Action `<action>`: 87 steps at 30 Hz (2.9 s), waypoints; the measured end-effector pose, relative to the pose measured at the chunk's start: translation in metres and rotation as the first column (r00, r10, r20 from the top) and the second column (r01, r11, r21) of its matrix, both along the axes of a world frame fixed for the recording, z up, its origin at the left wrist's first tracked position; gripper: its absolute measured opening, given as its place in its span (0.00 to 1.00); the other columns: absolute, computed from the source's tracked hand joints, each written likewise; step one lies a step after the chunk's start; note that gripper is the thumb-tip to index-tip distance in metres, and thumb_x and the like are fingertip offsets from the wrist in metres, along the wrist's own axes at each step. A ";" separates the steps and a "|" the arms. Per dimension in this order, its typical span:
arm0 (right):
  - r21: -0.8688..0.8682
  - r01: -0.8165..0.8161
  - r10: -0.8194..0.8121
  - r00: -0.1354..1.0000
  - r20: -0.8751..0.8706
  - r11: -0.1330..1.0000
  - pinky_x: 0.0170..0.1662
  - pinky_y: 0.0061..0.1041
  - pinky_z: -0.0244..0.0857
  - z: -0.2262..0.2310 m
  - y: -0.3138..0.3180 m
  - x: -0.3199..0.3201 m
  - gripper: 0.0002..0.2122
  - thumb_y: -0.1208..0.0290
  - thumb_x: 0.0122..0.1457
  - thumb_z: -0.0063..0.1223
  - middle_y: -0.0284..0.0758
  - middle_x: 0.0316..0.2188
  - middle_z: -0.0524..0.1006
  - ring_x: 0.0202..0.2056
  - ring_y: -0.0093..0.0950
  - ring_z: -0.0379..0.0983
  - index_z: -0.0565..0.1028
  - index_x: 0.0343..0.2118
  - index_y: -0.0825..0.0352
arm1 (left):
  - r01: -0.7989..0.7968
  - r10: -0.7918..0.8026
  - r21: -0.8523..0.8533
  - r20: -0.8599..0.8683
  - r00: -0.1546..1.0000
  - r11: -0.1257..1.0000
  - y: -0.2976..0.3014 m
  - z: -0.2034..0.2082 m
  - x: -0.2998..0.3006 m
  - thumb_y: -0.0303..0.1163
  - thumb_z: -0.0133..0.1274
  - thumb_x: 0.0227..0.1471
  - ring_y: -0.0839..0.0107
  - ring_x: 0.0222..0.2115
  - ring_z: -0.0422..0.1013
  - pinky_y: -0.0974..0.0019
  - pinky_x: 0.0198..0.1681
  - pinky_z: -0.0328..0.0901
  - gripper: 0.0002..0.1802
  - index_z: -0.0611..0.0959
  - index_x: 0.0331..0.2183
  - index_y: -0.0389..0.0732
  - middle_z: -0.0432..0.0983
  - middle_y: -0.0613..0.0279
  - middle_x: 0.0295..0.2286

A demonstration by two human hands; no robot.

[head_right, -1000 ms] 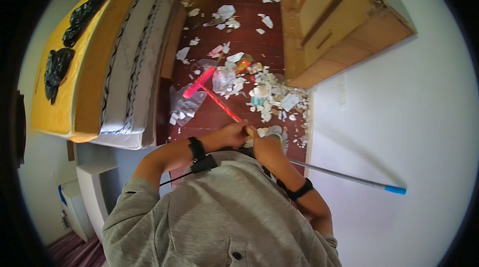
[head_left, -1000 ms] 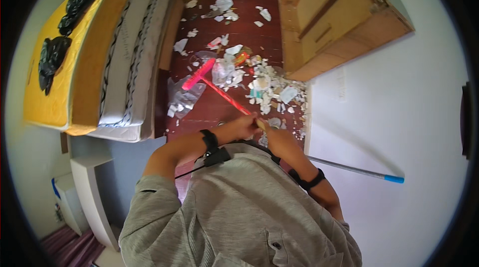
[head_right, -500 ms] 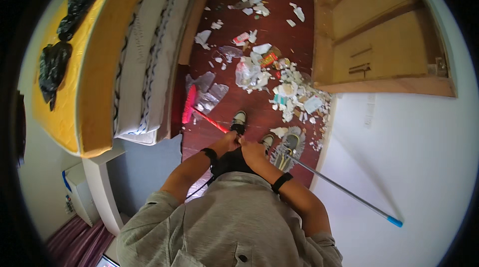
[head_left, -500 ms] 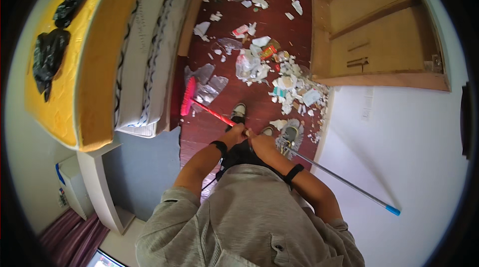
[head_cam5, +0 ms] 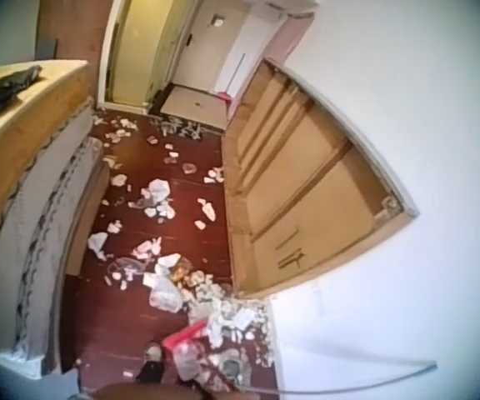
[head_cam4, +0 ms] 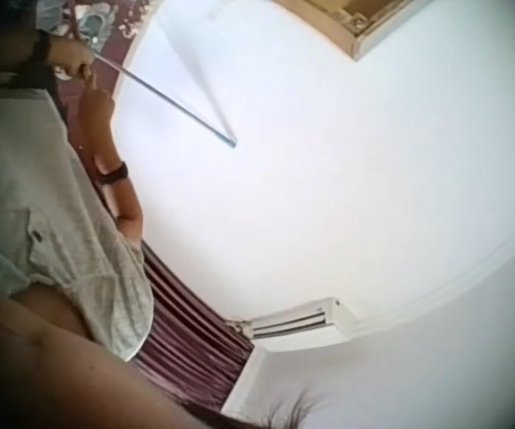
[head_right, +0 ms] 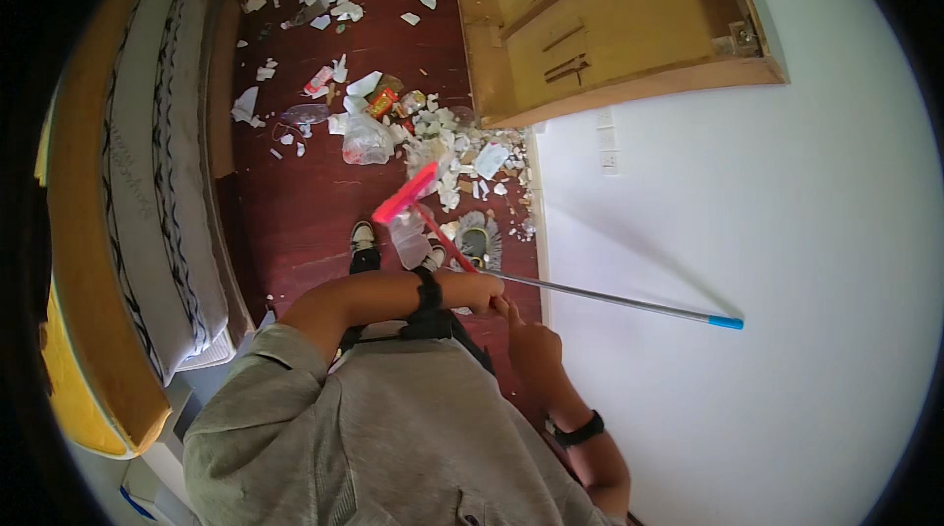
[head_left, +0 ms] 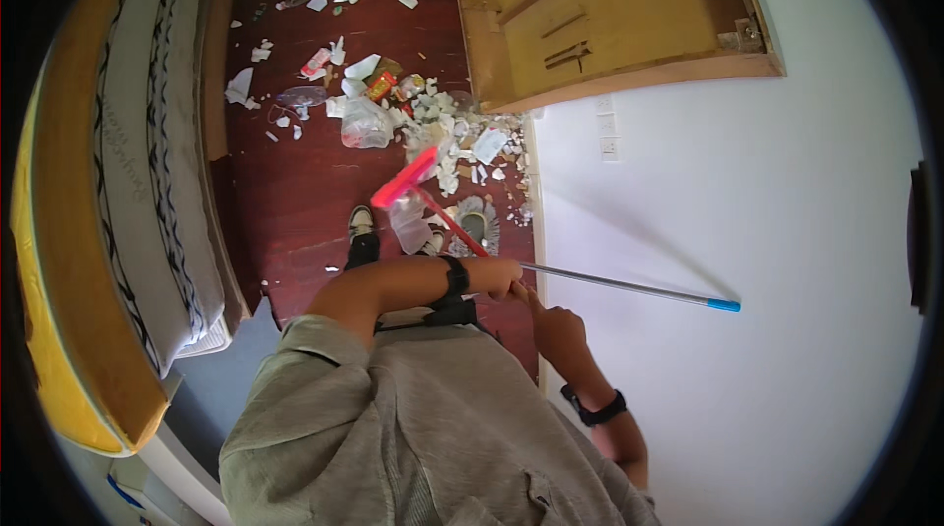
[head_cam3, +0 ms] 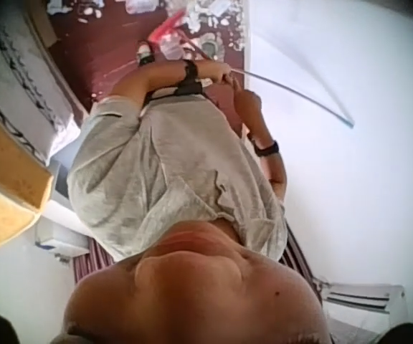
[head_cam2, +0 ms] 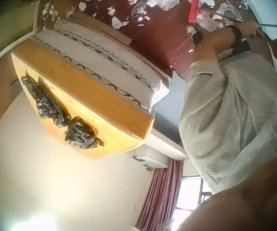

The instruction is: Sweeping up paper scraps and trash from a bedroom floor using a broom.

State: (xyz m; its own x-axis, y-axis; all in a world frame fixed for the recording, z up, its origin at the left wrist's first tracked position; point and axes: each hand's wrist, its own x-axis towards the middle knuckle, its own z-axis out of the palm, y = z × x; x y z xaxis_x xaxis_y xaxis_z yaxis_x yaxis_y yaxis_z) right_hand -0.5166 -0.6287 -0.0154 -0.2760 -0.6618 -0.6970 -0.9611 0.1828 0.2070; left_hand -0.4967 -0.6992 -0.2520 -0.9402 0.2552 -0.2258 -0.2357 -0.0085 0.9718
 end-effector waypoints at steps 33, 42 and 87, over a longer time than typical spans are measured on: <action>0.212 0.972 -0.852 -0.027 0.523 0.100 0.27 0.19 0.62 -0.163 0.217 0.055 0.20 0.69 0.58 0.41 0.31 0.27 0.71 0.23 0.18 0.64 0.62 0.55 0.59 | 0.273 -0.255 0.775 -0.149 0.955 0.570 0.050 -0.047 0.072 0.47 0.45 0.51 0.60 0.40 0.68 0.60 0.40 0.64 0.28 0.64 0.49 0.40 0.66 0.55 0.45; -0.116 0.957 -0.757 0.282 0.590 0.266 0.41 0.30 0.63 -0.150 0.257 0.012 0.21 0.68 0.58 0.40 0.47 0.38 0.73 0.41 0.40 0.71 0.58 0.55 0.60 | 0.182 -0.169 -0.475 0.071 0.983 0.861 -0.097 0.114 0.249 0.36 0.56 0.39 0.57 0.46 0.63 0.60 0.47 0.59 0.36 0.63 0.51 0.36 0.66 0.50 0.44; -0.159 0.943 -0.753 0.329 0.570 0.292 0.39 0.42 0.62 -0.199 0.420 0.049 0.18 0.64 0.57 0.32 0.50 0.37 0.72 0.39 0.48 0.69 0.63 0.50 0.63 | 0.497 -0.480 -0.177 0.129 0.867 0.849 0.115 0.185 0.254 0.35 0.61 0.39 0.66 0.54 0.49 0.65 0.56 0.48 0.49 0.49 0.57 0.40 0.47 0.51 0.55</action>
